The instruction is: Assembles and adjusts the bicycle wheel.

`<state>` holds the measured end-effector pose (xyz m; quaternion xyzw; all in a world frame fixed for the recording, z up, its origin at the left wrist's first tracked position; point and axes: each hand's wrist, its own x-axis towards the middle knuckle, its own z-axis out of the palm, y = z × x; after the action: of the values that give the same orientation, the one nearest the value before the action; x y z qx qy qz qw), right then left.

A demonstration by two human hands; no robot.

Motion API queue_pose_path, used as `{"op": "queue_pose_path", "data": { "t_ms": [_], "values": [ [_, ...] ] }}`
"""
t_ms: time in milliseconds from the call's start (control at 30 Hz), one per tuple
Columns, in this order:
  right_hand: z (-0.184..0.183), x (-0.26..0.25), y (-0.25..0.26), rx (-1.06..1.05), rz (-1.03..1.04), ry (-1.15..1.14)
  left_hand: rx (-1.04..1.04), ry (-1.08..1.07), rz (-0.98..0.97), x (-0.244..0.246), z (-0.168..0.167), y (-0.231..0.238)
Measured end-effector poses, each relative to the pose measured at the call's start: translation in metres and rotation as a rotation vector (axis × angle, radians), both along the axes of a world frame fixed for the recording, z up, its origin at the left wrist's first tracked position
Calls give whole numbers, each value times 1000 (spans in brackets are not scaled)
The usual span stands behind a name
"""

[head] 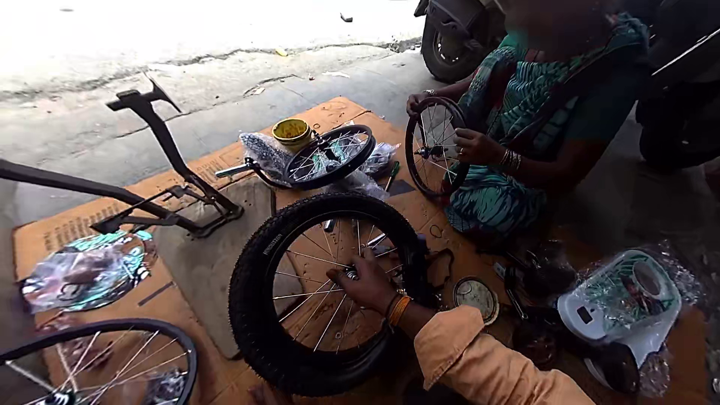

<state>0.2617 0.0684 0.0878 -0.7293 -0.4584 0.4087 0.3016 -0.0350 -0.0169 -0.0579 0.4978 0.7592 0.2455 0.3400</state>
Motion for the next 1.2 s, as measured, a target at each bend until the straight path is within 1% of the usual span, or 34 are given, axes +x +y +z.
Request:
{"op": "queue_pose_path", "data": {
  "t_ms": [33, 67, 100, 133, 167, 233, 300, 367, 400, 467, 500, 533, 633, 667, 733, 767, 800, 833, 867, 900, 967, 1000, 1033, 1067, 1100, 1133, 1200],
  "values": [
    [-7, -9, 2, -44, 30, 7, 41, -19, -15, -9, -9, -9],
    [-16, -16, 4, -76, 64, 6, -24, 8, -92, -18, -7, -15],
    [-23, -21, 7, -95, 109, -28, -84, 70, -127, -23, -6, -18],
    [-27, -22, 9, -114, 177, -62, -49, 67, -98, -24, -14, -20],
    [-30, -20, 11, -131, 268, -90, -10, -7, -36, -23, -17, -23],
    [-25, -4, 12, -116, 492, -155, 62, -167, 41, -19, -13, -25],
    [-11, 23, 6, -4, 652, -271, 92, -272, 55, -18, -13, -25],
    [-1, 52, -8, 162, 676, -534, 38, -278, 47, -23, -18, -23],
    [2, 66, -18, 185, 665, -660, 11, -267, 73, -25, -16, -23],
    [1, 96, -40, 88, 668, -815, -21, -276, 118, -18, 6, -20],
    [-4, 111, -51, 55, 668, -841, -17, -298, 128, -13, 18, -15],
    [-10, 124, -61, 75, 655, -849, 10, -318, 121, -7, 28, -10],
    [-17, 158, -82, 229, 572, -754, 120, -417, -7, 11, 41, 2],
    [-12, 169, -85, 269, 464, -677, 110, -468, -3, 16, 40, 2],
    [1, 200, -90, 261, 104, -538, 34, -522, 75, 21, 37, -2],
    [7, 216, -93, 266, -116, -538, -12, -519, 119, 22, 34, -4],
    [12, 229, -95, 258, -317, -584, -59, -506, 135, 22, 32, -7],
    [13, 238, -97, 243, -448, -630, -91, -488, 131, 22, 31, -8],
    [12, 237, -98, 246, -499, -664, -110, -479, 124, 22, 30, -7],
    [10, 226, -98, 252, -462, -675, -127, -477, 116, 23, 28, -5],
    [-5, 183, -99, 241, -235, -596, -161, -489, 110, 25, 29, -3],
    [-18, 160, -96, 204, -123, -485, -170, -493, 113, 27, 33, 0],
    [-32, 142, -89, 131, -53, -315, -177, -490, 110, 29, 36, 2],
    [-47, 128, -82, 53, -48, -152, -184, -484, 107, 30, 37, 4],
    [-59, 119, -77, -5, -90, -42, -200, -483, 106, 29, 38, 2],
    [-68, 112, -74, -34, -143, 6, -213, -489, 112, 28, 37, 2],
    [-74, 106, -66, -41, -207, 37, -229, -520, 124, 27, 39, 7]
  ]
}}
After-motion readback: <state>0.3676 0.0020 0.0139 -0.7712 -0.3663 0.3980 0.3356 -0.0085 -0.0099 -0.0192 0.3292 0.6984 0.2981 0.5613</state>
